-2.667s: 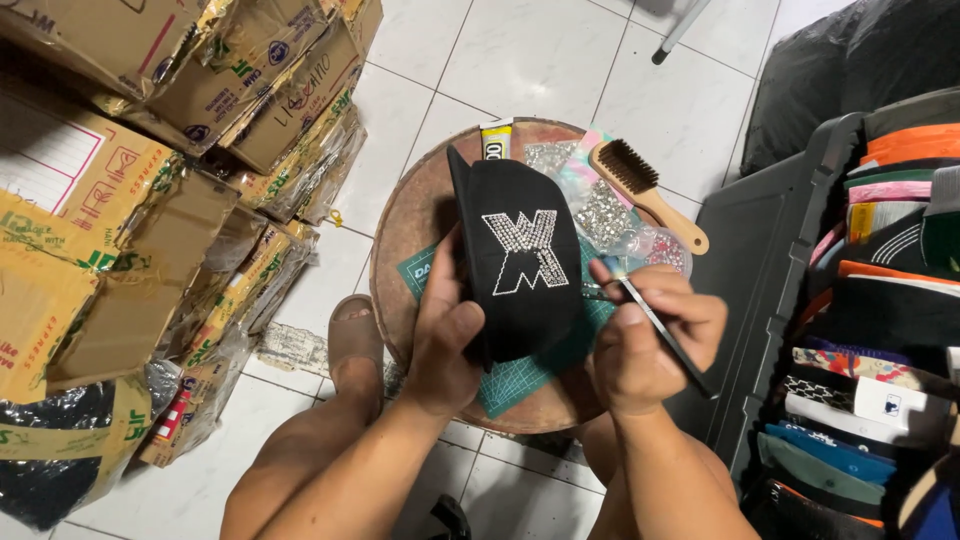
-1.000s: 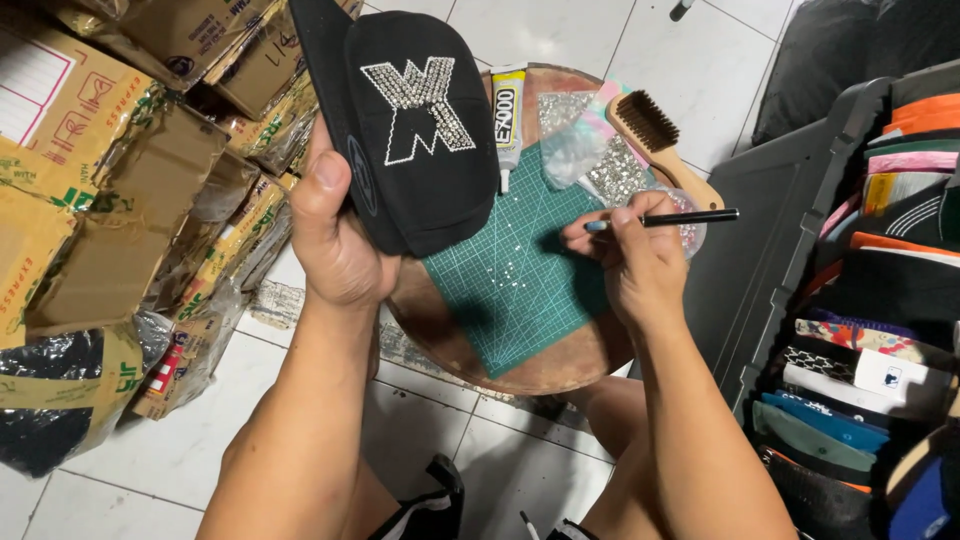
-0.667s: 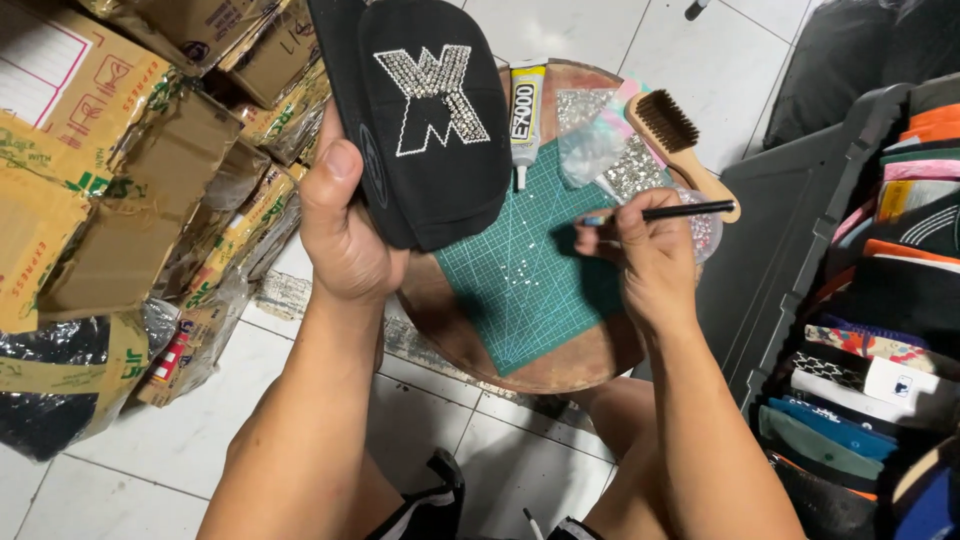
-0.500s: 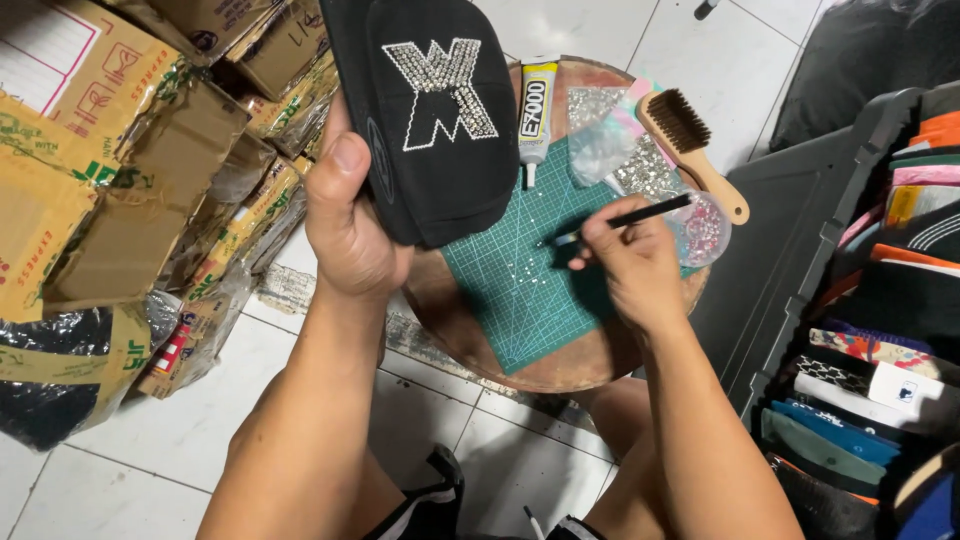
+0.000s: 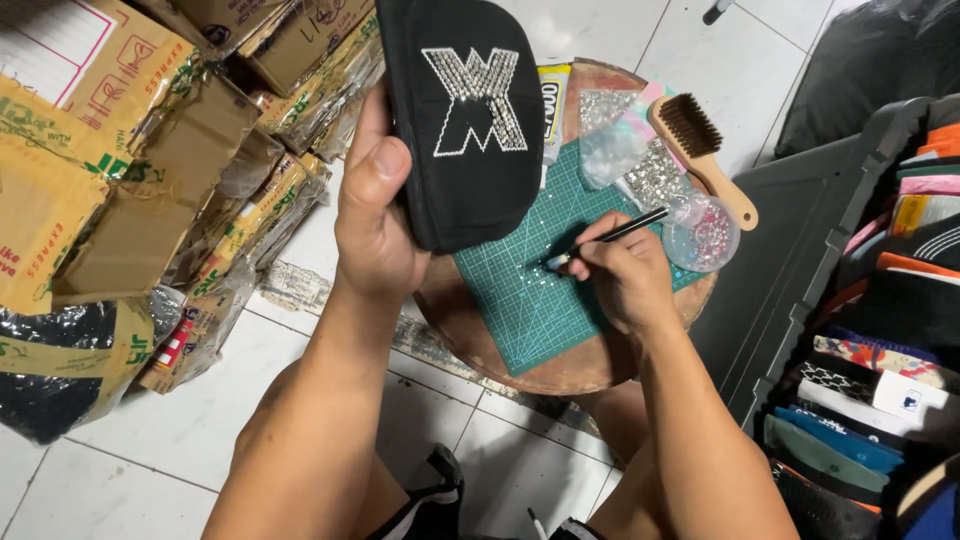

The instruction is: The person holds a black baseball cap and uses a pen-like tool to apply small, shiny rhinestones to a pre-drawn 'W' logo on the front. The person works carefully, picking up stones and placing them onto the design while holding the cap steady over a green cutting mat.

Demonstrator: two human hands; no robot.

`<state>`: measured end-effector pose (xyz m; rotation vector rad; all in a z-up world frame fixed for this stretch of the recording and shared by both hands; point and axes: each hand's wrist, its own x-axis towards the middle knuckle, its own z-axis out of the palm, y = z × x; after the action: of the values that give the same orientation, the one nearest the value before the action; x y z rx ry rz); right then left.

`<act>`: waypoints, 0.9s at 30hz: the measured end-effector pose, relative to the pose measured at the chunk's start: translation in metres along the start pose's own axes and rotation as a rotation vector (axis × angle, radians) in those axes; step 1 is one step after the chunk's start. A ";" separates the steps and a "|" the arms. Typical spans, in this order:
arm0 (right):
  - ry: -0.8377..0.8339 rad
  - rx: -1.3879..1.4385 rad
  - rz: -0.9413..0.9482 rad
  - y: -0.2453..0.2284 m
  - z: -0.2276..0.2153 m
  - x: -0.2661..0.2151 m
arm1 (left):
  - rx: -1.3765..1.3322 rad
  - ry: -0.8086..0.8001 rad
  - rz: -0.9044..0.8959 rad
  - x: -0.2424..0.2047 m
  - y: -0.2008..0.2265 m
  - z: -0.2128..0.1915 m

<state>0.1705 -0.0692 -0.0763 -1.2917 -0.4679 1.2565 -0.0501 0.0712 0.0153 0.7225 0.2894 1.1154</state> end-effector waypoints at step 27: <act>-0.214 0.776 0.036 -0.037 0.006 -0.033 | 1.025 -0.105 0.236 -0.021 -0.017 0.033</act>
<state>0.1694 -0.0877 -0.0300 -0.5147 -0.0745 1.4154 -0.0287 0.0361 0.0264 1.7488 0.7176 1.1111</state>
